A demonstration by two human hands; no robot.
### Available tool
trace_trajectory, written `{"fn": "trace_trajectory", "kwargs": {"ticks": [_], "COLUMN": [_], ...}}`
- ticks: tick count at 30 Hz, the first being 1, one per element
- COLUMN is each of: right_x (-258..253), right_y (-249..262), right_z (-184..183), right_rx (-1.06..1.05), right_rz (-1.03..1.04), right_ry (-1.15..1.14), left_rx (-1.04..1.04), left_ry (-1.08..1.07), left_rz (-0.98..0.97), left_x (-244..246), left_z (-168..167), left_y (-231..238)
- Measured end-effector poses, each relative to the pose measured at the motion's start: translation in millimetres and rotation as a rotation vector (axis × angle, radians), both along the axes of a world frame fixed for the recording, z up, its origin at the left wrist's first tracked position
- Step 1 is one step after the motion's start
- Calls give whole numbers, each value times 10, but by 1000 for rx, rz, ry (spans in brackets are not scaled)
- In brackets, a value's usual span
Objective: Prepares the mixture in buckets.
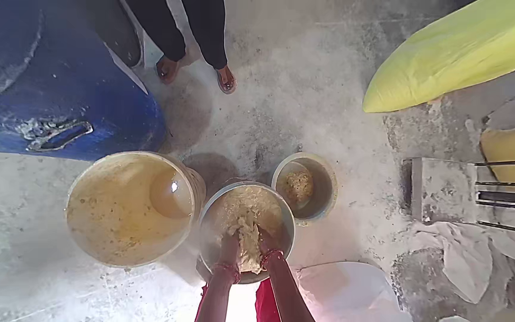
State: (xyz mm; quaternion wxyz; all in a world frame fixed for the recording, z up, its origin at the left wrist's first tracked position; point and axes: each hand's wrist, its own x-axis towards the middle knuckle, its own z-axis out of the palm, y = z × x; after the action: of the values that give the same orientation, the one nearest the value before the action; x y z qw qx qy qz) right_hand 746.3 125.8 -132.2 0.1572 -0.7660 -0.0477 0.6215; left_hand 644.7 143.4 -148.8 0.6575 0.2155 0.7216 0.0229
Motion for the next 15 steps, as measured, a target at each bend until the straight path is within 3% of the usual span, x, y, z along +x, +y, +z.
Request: {"fn": "trace_trajectory", "kwargs": {"ticks": [10, 15], "right_x": [316, 951], "right_y": [181, 289], "right_z": [665, 1247], "right_rx": [109, 145], "right_rz": [-88, -193], "right_ry": [135, 134], "left_rx": [152, 281], "left_ry": [133, 128], "left_rz": [11, 25], "left_x": [332, 999], "left_z": [769, 1306], "left_y": [109, 182]}}
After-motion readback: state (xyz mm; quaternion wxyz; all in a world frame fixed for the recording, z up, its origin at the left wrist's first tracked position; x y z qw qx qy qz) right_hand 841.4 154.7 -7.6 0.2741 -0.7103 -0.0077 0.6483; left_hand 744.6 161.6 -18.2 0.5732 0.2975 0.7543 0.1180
